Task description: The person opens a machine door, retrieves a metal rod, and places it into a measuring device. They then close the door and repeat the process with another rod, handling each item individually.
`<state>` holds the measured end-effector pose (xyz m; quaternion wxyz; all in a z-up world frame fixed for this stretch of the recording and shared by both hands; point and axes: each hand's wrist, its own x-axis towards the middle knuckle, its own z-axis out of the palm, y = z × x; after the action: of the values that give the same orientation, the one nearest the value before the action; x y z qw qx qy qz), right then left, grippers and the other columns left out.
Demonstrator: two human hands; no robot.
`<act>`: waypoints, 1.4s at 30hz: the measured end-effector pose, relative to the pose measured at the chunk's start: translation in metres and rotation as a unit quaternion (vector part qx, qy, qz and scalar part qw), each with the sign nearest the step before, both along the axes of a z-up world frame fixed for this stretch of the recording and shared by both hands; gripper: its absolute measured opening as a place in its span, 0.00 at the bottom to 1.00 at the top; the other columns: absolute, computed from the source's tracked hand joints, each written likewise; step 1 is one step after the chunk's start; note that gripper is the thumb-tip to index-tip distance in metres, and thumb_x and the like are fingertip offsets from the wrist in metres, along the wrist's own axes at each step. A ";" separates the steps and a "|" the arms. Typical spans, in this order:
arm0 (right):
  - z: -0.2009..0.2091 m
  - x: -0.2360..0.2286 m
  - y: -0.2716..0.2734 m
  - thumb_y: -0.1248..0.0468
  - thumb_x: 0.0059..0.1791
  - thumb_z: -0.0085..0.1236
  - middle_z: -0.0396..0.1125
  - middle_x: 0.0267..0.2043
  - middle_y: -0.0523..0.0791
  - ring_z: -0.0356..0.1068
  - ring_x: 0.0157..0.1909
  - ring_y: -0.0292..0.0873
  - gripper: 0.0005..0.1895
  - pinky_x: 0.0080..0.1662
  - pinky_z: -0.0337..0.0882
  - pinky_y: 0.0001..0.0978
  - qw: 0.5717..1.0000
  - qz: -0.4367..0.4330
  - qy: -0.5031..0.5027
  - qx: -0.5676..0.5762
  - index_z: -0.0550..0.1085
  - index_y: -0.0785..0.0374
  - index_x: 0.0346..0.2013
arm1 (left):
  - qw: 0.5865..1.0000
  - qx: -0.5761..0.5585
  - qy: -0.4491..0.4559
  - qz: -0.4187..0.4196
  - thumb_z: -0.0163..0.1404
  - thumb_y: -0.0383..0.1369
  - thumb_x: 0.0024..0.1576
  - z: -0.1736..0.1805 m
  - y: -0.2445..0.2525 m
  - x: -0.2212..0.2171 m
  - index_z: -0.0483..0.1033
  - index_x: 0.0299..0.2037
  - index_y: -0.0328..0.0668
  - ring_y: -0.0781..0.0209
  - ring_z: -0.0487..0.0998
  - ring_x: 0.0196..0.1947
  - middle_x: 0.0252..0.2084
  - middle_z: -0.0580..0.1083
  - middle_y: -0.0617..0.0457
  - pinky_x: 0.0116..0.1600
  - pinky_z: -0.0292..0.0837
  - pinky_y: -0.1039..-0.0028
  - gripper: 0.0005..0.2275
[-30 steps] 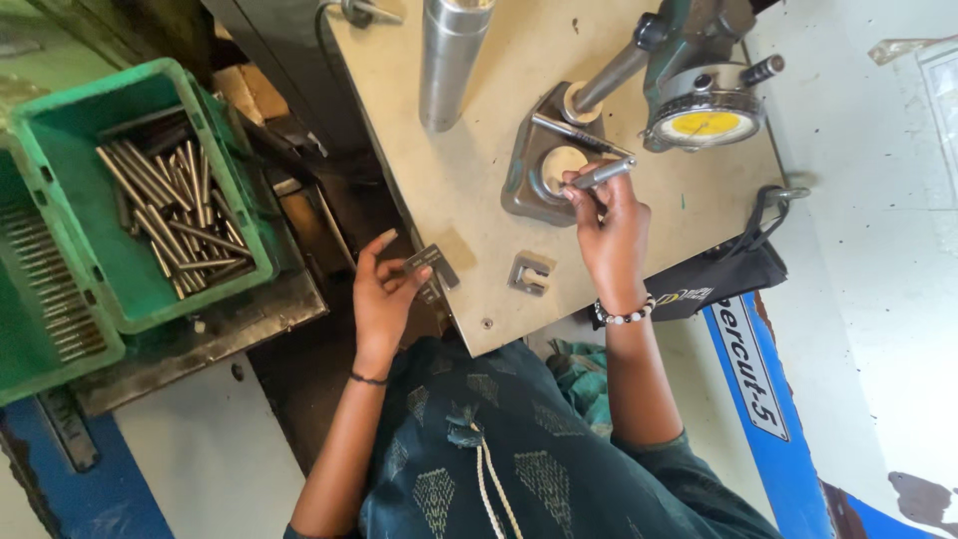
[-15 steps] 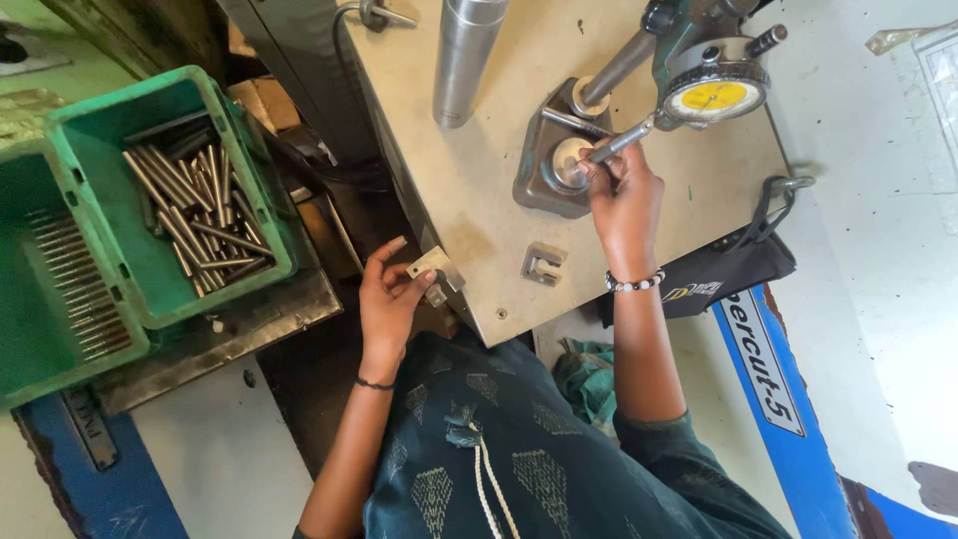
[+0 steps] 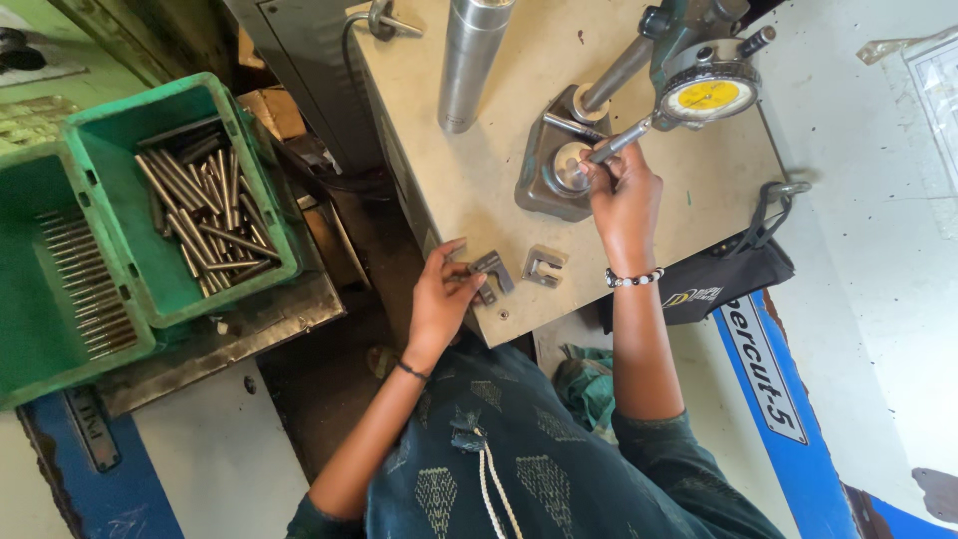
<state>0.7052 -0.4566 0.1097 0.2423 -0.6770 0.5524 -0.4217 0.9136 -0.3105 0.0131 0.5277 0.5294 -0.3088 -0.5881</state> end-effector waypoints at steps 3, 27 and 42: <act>-0.001 0.001 -0.002 0.78 0.51 0.57 0.78 0.42 0.50 0.80 0.48 0.39 0.10 0.49 0.74 0.26 1.000 -0.003 -0.008 0.001 0.70 0.69 0.46 | 1.000 -0.009 -0.028 0.001 0.54 0.19 0.57 0.005 -0.010 -0.007 0.64 0.65 0.38 0.68 0.80 0.34 0.40 0.77 0.46 0.36 0.77 0.77 0.25; -0.031 -0.043 -0.006 0.71 0.48 0.70 0.62 0.61 0.46 0.68 0.58 0.40 0.24 0.50 0.74 0.27 0.998 0.052 -0.030 -0.035 0.70 0.67 0.56 | 0.891 -0.046 -0.393 0.225 0.56 0.27 0.58 0.043 0.072 0.053 0.70 0.60 0.36 0.42 0.71 0.62 0.61 0.70 0.39 0.60 0.71 0.62 0.19; -0.051 0.154 0.096 0.66 0.61 0.55 0.66 0.43 0.41 0.66 0.42 0.35 0.07 0.45 0.69 0.25 0.957 0.202 -0.202 0.057 0.72 0.62 0.54 | 0.794 0.024 -0.423 0.436 0.54 0.25 0.61 0.042 0.261 0.200 0.75 0.55 0.38 0.49 0.77 0.53 0.55 0.75 0.45 0.52 0.74 0.66 0.12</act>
<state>0.8595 -0.3606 0.0591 0.4670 -0.6601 0.3671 -0.4599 1.1135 -0.0492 0.0550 0.5326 0.8161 -0.2234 -0.0201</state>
